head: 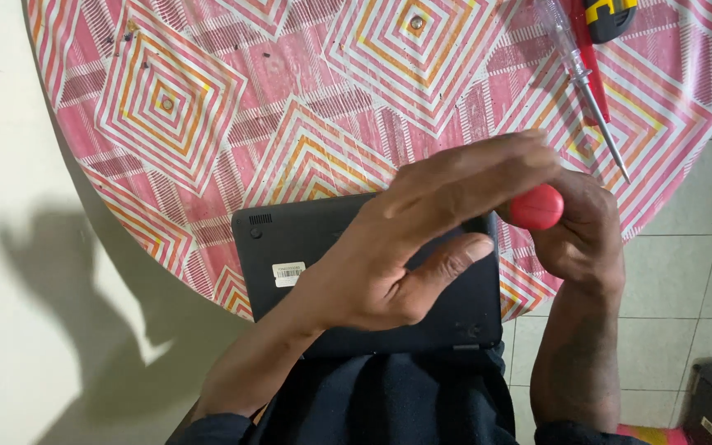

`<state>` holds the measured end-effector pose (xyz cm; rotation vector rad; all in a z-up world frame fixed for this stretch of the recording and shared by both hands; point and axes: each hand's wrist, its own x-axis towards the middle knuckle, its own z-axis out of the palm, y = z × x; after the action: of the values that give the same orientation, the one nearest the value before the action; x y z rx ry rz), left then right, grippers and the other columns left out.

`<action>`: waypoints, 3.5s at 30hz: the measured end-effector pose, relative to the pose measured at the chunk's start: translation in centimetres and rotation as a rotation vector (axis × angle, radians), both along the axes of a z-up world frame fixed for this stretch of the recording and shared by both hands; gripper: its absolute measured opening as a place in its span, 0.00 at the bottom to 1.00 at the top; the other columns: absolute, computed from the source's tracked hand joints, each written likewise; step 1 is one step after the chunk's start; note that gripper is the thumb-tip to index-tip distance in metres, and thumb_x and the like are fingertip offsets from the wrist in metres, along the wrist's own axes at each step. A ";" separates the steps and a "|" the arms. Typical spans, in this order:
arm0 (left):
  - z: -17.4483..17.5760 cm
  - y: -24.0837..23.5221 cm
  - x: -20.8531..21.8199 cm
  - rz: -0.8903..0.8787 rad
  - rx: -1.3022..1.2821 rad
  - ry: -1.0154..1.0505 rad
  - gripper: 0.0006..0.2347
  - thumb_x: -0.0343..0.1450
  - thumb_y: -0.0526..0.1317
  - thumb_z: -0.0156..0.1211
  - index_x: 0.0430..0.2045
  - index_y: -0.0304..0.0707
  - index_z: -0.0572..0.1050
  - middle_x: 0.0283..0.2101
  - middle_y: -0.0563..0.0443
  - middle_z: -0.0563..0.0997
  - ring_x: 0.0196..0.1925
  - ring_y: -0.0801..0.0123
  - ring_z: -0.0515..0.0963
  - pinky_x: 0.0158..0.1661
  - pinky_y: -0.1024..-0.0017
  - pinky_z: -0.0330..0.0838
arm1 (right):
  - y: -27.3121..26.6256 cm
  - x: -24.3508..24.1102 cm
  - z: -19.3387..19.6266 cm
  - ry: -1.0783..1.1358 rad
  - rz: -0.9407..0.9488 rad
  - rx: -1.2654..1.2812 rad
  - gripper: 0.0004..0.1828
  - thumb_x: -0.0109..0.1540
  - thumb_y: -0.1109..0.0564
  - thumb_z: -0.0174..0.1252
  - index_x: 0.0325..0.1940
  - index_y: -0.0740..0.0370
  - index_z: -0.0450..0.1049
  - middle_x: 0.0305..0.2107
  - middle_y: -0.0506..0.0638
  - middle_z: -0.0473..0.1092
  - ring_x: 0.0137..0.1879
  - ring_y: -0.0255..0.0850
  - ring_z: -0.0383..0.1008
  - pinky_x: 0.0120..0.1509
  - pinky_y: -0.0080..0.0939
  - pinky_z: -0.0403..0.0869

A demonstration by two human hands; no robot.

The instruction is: The person opens a black Dell laptop, flips it over, and uses a red screwdriver to remove screws from the bottom casing. They then use a metal prying tool to separate the back cover, revealing the internal components.

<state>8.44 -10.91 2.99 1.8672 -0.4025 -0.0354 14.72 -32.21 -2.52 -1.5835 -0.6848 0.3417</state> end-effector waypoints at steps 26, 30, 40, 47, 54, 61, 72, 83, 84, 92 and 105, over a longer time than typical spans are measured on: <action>3.5 -3.7 3.2 0.087 -0.098 -0.242 0.14 0.75 0.20 0.70 0.40 0.38 0.70 0.46 0.47 0.73 0.46 0.59 0.77 0.47 0.68 0.74 | -0.1 -0.3 -0.8 -0.108 -0.179 -0.011 0.12 0.63 0.55 0.51 0.34 0.69 0.67 0.30 0.53 0.65 0.34 0.40 0.65 0.39 0.38 0.66; 1.4 -2.6 3.9 0.048 0.036 -0.371 0.23 0.75 0.39 0.78 0.50 0.48 0.61 0.51 0.45 0.68 0.55 0.55 0.76 0.57 0.56 0.77 | -0.1 0.1 -1.0 -0.065 -0.150 0.011 0.12 0.62 0.54 0.50 0.34 0.68 0.67 0.30 0.52 0.64 0.34 0.39 0.65 0.39 0.38 0.66; 1.6 -2.6 3.3 -0.060 -0.078 -0.189 0.14 0.81 0.27 0.69 0.54 0.44 0.71 0.51 0.48 0.73 0.55 0.60 0.80 0.57 0.67 0.82 | -1.5 0.0 -1.1 0.071 -0.076 0.059 0.14 0.61 0.49 0.48 0.36 0.64 0.65 0.29 0.48 0.62 0.35 0.36 0.63 0.39 0.35 0.65; 3.0 -4.2 4.1 0.149 0.036 -0.394 0.14 0.68 0.40 0.70 0.33 0.35 0.68 0.36 0.48 0.64 0.40 0.59 0.67 0.44 0.61 0.66 | -0.4 -0.9 -1.8 -0.133 -0.250 -0.009 0.32 0.61 0.31 0.40 0.32 0.65 0.65 0.34 0.53 0.61 0.37 0.41 0.62 0.41 0.40 0.63; 1.2 -1.6 3.1 -0.278 -0.195 0.185 0.24 0.78 0.26 0.62 0.66 0.47 0.61 0.72 0.56 0.70 0.82 0.60 0.73 0.84 0.66 0.70 | -2.4 0.2 -5.2 -0.123 -0.154 0.002 0.18 0.63 0.47 0.45 0.44 0.66 0.66 0.40 0.55 0.66 0.43 0.44 0.69 0.48 0.40 0.71; -2.5 -2.7 3.5 -0.145 -0.256 0.152 0.18 0.79 0.28 0.60 0.60 0.50 0.64 0.64 0.53 0.74 0.63 0.64 0.83 0.63 0.75 0.87 | -3.1 0.5 -6.4 -0.141 -0.118 0.006 0.16 0.60 0.56 0.57 0.48 0.68 0.70 0.41 0.57 0.71 0.45 0.47 0.75 0.53 0.42 0.78; -6.1 -2.7 3.7 -0.109 -0.197 0.018 0.16 0.76 0.30 0.63 0.55 0.48 0.68 0.55 0.52 0.77 0.58 0.62 0.77 0.48 0.69 0.81 | -3.1 0.9 -5.8 -0.033 -0.111 -0.020 0.13 0.62 0.64 0.57 0.51 0.68 0.68 0.47 0.57 0.68 0.51 0.47 0.74 0.58 0.43 0.74; -5.8 -4.5 4.3 0.114 -0.164 -0.035 0.12 0.64 0.41 0.69 0.32 0.44 0.69 0.32 0.56 0.73 0.33 0.73 0.75 0.35 0.75 0.77 | -1.3 -0.2 -5.7 -0.387 -0.315 -0.188 0.22 0.64 0.44 0.55 0.36 0.70 0.72 0.32 0.58 0.71 0.36 0.47 0.72 0.43 0.46 0.71; -6.4 -4.1 4.1 0.115 -0.164 -0.035 0.12 0.64 0.41 0.69 0.32 0.44 0.69 0.32 0.56 0.73 0.33 0.73 0.75 0.35 0.75 0.77 | -1.0 0.3 -4.9 -0.386 -0.314 -0.188 0.22 0.64 0.44 0.55 0.36 0.70 0.72 0.32 0.58 0.71 0.36 0.47 0.72 0.43 0.46 0.71; -6.2 -4.3 3.9 0.091 -0.239 0.063 0.11 0.66 0.33 0.70 0.38 0.42 0.74 0.38 0.51 0.77 0.42 0.70 0.82 0.46 0.74 0.85 | -2.1 0.6 -4.0 -0.045 -0.087 -0.135 0.15 0.60 0.57 0.62 0.45 0.70 0.70 0.44 0.57 0.67 0.49 0.47 0.71 0.50 0.42 0.73; -7.6 -4.2 4.2 -0.039 -0.180 0.022 0.14 0.76 0.36 0.62 0.55 0.51 0.70 0.52 0.57 0.80 0.49 0.66 0.73 0.57 0.66 0.75 | -2.1 1.8 -2.6 -0.303 0.066 -0.286 0.11 0.68 0.67 0.49 0.54 0.74 0.69 0.60 0.67 0.58 0.64 0.59 0.64 0.60 0.54 0.72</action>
<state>12.63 -15.10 -4.58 1.6803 -0.4134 -0.0450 16.56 -34.33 -5.14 -1.9105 -0.9546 0.2581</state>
